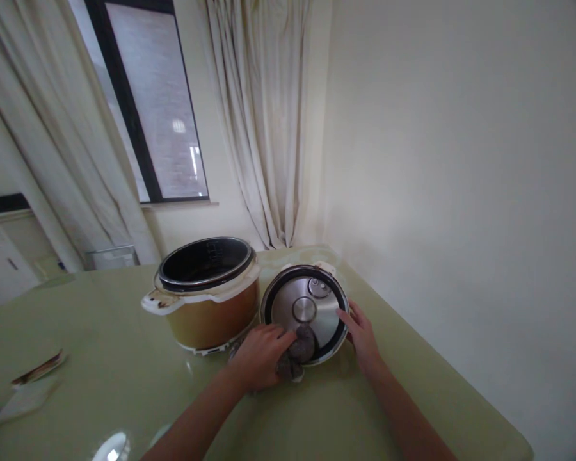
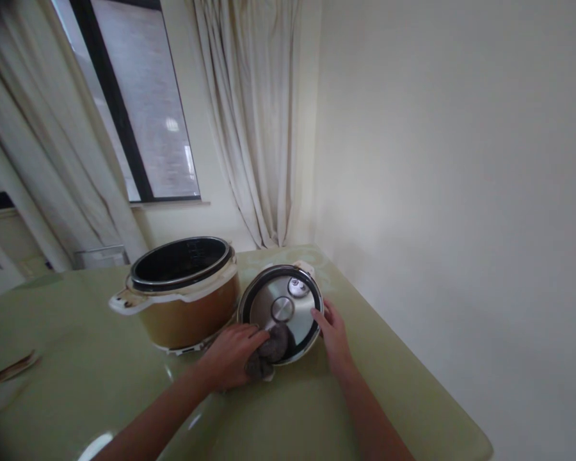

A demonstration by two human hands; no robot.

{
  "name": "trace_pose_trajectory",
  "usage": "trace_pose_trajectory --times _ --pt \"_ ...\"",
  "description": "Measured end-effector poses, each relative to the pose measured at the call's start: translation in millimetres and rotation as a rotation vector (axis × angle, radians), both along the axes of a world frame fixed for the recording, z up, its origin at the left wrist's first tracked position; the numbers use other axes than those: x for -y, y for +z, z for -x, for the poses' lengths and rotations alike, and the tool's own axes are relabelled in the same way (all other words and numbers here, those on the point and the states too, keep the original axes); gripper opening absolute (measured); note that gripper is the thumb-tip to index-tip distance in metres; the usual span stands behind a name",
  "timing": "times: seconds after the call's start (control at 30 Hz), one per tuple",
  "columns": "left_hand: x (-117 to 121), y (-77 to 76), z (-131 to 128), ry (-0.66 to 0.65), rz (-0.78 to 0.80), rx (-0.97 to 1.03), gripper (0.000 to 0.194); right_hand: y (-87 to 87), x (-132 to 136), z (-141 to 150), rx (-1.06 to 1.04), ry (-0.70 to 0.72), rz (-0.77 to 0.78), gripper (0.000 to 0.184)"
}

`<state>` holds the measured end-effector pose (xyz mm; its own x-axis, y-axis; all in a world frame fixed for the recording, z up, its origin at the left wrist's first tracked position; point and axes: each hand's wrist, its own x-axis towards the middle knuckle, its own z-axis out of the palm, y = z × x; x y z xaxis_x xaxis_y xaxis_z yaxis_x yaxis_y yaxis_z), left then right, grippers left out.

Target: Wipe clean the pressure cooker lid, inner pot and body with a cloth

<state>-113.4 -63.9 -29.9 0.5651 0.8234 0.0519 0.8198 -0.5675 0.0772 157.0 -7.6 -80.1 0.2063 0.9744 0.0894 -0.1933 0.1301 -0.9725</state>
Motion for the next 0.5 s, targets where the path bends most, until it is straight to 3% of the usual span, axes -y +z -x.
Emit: trace_pose_trajectory --times 0.17,0.33,0.4,0.5 --pt "9.7 -6.6 -54.7 0.063 -0.011 0.063 0.060 -12.6 -1.6 14.0 0.016 -0.062 -0.027 0.048" --pt "19.7 -19.3 -108.5 0.218 -0.048 0.069 0.059 -24.8 -6.4 6.8 0.032 -0.084 0.029 0.037" --pt "21.7 -21.9 -113.1 0.231 -0.044 0.092 0.062 -22.7 -6.2 3.0 0.019 -0.056 0.014 0.039" --pt "21.7 -21.9 -96.8 0.216 -0.007 0.134 0.069 -15.6 -4.6 0.8 0.036 -0.029 -0.047 0.042"
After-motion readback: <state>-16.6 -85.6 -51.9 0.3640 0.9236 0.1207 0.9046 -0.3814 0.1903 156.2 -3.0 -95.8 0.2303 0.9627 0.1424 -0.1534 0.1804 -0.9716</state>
